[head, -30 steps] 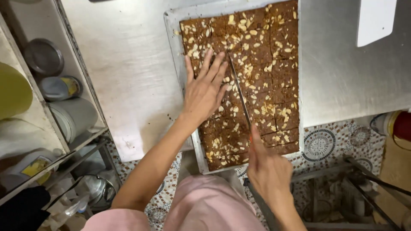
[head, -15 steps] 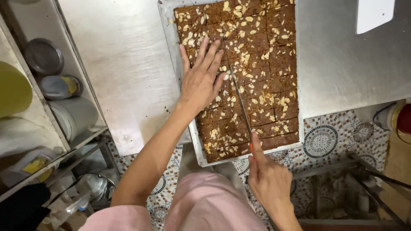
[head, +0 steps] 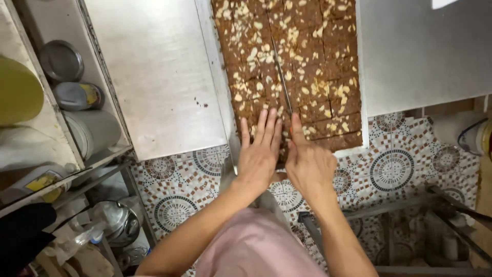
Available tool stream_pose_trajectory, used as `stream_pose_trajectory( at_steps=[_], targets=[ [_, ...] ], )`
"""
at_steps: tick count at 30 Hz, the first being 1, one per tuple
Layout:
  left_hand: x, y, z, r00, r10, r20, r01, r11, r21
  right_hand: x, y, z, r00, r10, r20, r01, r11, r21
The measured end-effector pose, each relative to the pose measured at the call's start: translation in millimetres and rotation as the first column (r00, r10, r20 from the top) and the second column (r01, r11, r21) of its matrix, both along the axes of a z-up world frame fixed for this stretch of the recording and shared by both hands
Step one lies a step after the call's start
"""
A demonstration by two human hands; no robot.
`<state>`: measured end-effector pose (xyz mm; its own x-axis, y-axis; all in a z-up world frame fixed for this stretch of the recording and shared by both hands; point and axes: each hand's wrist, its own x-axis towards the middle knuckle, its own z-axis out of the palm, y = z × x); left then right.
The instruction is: Cut a tray of brownies into squares using a knife and a scraper
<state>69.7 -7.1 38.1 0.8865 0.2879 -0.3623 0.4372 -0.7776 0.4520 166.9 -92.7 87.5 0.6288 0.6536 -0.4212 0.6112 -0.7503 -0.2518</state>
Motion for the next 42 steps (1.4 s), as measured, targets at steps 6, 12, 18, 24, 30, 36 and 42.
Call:
stream_pose_trajectory(
  at_steps=[6, 12, 18, 24, 30, 36, 42],
  targets=[
    [4, -8, -15, 0.999, 0.018, 0.045, -0.025, 0.987, 0.160, -2, -10, 5, 0.998, 0.053, 0.014, -0.053, 0.998, 0.020],
    [4, -11, -8, 0.997, 0.061, 0.040, -0.065, 0.991, 0.115, -25, -53, 1, 0.999, 0.030, 0.023, -0.031, 0.998, 0.059],
    [6, -7, 20, 0.994, 0.086, 0.061, -0.091, 0.992, 0.090, -37, -71, 21, 0.999, 0.005, 0.034, -0.005, 1.000, 0.013],
    [6, -8, 14, 0.995, 0.078, 0.057, -0.083, 0.992, 0.097, -41, -62, 10, 1.000, -0.020, 0.023, 0.018, 0.996, 0.092],
    [4, -15, -24, 0.998, -0.019, -0.054, 0.037, 0.935, 0.353, -41, -80, -16, 0.985, 0.093, 0.145, -0.108, 0.990, 0.096],
    [3, -14, -22, 0.997, -0.037, -0.073, 0.062, 0.921, 0.386, -54, -107, 11, 0.984, 0.126, 0.125, -0.151, 0.964, 0.219],
    [6, -15, -22, 0.987, -0.054, -0.149, 0.109, 0.916, 0.386, -67, -120, 15, 0.996, 0.067, 0.062, -0.077, 0.981, 0.178]
  ],
)
